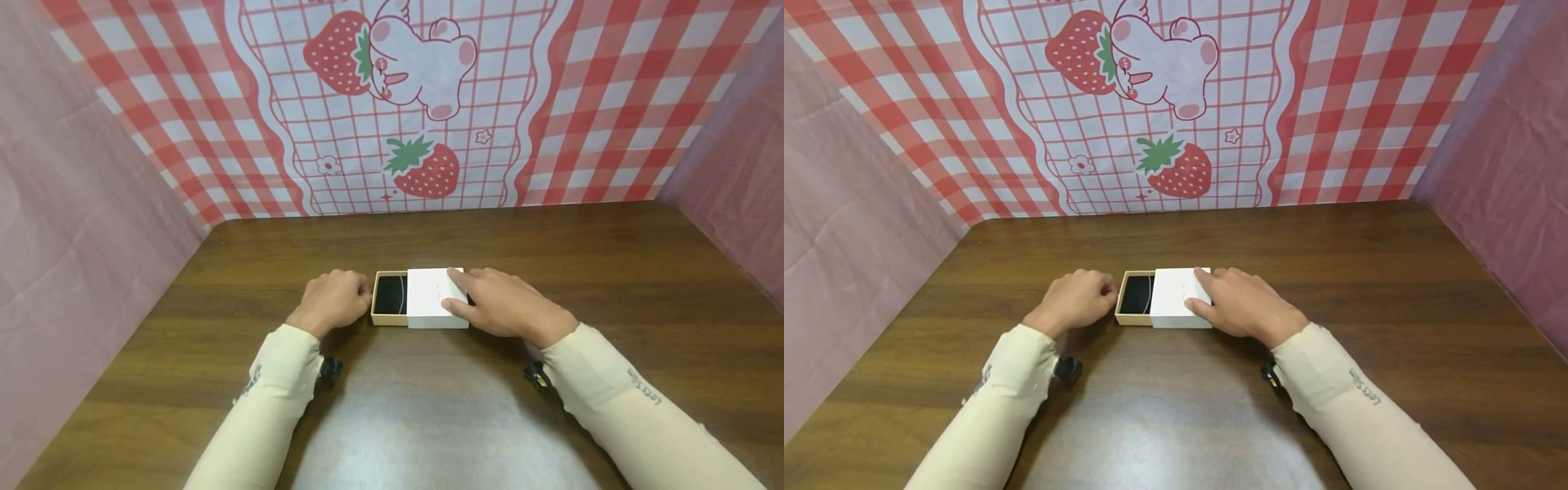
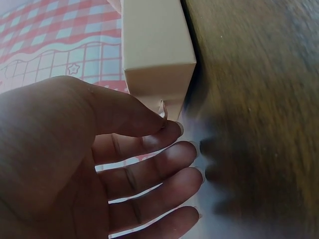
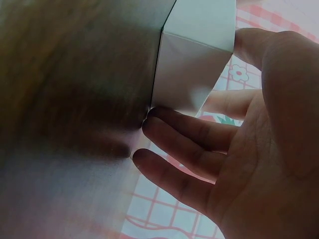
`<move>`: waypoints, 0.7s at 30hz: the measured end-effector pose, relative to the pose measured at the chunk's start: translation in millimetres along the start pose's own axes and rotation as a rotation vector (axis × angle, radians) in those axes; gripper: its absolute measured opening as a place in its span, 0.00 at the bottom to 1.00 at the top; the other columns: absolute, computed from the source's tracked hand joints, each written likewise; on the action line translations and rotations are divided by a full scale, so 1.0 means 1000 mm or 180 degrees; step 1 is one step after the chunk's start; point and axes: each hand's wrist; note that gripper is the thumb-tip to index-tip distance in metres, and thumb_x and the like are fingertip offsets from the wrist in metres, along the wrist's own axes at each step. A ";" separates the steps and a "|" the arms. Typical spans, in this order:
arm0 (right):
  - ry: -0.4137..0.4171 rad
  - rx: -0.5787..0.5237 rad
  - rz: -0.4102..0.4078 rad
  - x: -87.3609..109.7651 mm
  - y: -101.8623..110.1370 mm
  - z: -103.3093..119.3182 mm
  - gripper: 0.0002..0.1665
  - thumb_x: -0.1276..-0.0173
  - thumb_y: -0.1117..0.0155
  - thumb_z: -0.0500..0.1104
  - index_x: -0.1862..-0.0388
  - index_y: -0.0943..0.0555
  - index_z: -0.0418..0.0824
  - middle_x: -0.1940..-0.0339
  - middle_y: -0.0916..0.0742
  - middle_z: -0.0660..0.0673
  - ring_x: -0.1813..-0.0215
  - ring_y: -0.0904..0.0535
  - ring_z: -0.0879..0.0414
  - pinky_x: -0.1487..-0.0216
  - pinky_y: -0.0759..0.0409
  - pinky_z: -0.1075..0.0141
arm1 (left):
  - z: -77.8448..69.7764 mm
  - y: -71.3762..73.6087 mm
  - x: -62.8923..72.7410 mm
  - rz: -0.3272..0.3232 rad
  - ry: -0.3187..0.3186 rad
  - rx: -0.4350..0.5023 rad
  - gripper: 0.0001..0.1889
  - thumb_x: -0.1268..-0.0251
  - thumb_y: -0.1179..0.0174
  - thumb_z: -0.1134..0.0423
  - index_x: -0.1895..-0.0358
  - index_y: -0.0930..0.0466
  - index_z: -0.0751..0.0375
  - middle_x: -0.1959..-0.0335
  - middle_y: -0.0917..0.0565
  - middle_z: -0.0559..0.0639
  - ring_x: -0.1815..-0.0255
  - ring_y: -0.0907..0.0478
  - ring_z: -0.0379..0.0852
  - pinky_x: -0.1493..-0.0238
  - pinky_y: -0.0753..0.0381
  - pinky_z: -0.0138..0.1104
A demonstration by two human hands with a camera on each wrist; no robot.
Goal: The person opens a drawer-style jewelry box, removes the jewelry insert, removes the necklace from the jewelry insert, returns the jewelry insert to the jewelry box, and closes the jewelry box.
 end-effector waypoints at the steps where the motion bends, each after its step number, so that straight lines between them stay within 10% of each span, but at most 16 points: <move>1: -0.0001 -0.0003 0.0001 0.000 0.000 0.000 0.42 0.24 0.48 0.63 0.22 0.37 0.39 0.31 0.25 0.32 0.31 0.28 0.39 0.36 0.30 0.40 | 0.001 0.000 0.000 0.0004 -0.0002 0.0009 0.09 0.39 0.46 0.61 0.77 0.23 0.46 0.75 0.22 0.44 0.71 0.25 0.47 0.72 0.26 0.45; 21: -0.0020 -0.0017 0.0016 -0.001 0.000 0.000 0.42 0.23 0.49 0.64 0.22 0.38 0.38 0.31 0.25 0.32 0.30 0.29 0.38 0.34 0.32 0.40 | 0.009 -0.002 -0.002 0.0049 0.0031 0.0093 0.08 0.40 0.47 0.62 0.77 0.24 0.48 0.75 0.22 0.45 0.72 0.26 0.46 0.71 0.27 0.44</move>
Point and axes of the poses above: each hand's wrist, its own x-axis away from the middle knuckle, its own y-axis out of the back of the hand, z = x × y
